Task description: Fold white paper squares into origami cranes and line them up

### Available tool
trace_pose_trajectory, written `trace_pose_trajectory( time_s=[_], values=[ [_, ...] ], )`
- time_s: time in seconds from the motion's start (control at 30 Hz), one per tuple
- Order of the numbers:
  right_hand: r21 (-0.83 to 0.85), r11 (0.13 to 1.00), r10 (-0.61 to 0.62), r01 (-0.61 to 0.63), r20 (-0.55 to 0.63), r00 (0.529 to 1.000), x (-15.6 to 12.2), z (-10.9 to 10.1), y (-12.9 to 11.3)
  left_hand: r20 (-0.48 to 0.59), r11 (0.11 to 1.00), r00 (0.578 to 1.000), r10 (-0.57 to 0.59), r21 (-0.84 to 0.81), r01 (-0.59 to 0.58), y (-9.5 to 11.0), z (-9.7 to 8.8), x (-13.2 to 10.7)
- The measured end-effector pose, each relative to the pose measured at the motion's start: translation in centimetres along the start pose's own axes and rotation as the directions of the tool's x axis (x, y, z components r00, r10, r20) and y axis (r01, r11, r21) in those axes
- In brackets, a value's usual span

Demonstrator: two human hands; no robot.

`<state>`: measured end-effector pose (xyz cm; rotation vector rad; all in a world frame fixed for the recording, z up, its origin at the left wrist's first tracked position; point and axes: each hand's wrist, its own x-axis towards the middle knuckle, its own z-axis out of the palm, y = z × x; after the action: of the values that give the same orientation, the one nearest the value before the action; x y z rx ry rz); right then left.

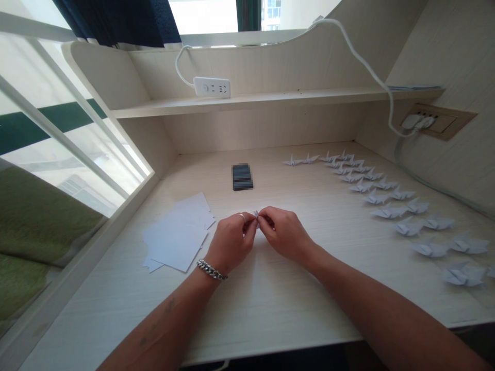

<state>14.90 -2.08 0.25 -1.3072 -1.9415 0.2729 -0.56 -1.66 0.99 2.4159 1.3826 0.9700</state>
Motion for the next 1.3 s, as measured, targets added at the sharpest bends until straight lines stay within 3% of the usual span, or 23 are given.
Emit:
trace_pose_trajectory(
  time_s=[0.13, 0.27, 0.43, 0.67, 0.9, 1.3],
  values=[
    [0.061, 0.997, 0.045, -0.044, -0.018, 0.999, 0.0, -0.21, 0.02, -0.048, 0.997, 0.999, -0.026, -0.07, 0.022, 0.01, 0.08, -0.04],
    [0.112, 0.988, 0.104, -0.105, 0.011, 0.994, -0.06, -0.2, 0.1, -0.029, 0.997, 0.999, -0.037, -0.072, 0.035, -0.18, 0.08, 0.03],
    [0.079, 0.992, 0.093, -0.098, 0.062, 0.994, -0.05, -0.11, 0.27, -0.011, 0.999, 1.0, 0.01, -0.05, -0.011, -0.38, -0.03, 0.1],
    [0.032, 0.998, 0.047, -0.053, 0.149, 0.988, 0.12, -0.32, 0.48, 0.104, 0.998, 0.994, 0.029, 0.055, -0.035, -0.17, -0.42, 0.14],
    [-0.011, 0.996, 0.086, -0.085, 0.019, 0.996, -0.2, -0.05, 0.28, 0.124, 0.999, 0.992, 0.028, 0.03, -0.032, 0.3, -0.5, 0.14],
    [0.001, 0.997, 0.078, -0.078, 0.063, 0.995, -0.11, -0.29, 0.53, 0.167, 0.997, 0.983, 0.07, 0.031, -0.076, 0.35, -0.5, 0.1]
  ],
)
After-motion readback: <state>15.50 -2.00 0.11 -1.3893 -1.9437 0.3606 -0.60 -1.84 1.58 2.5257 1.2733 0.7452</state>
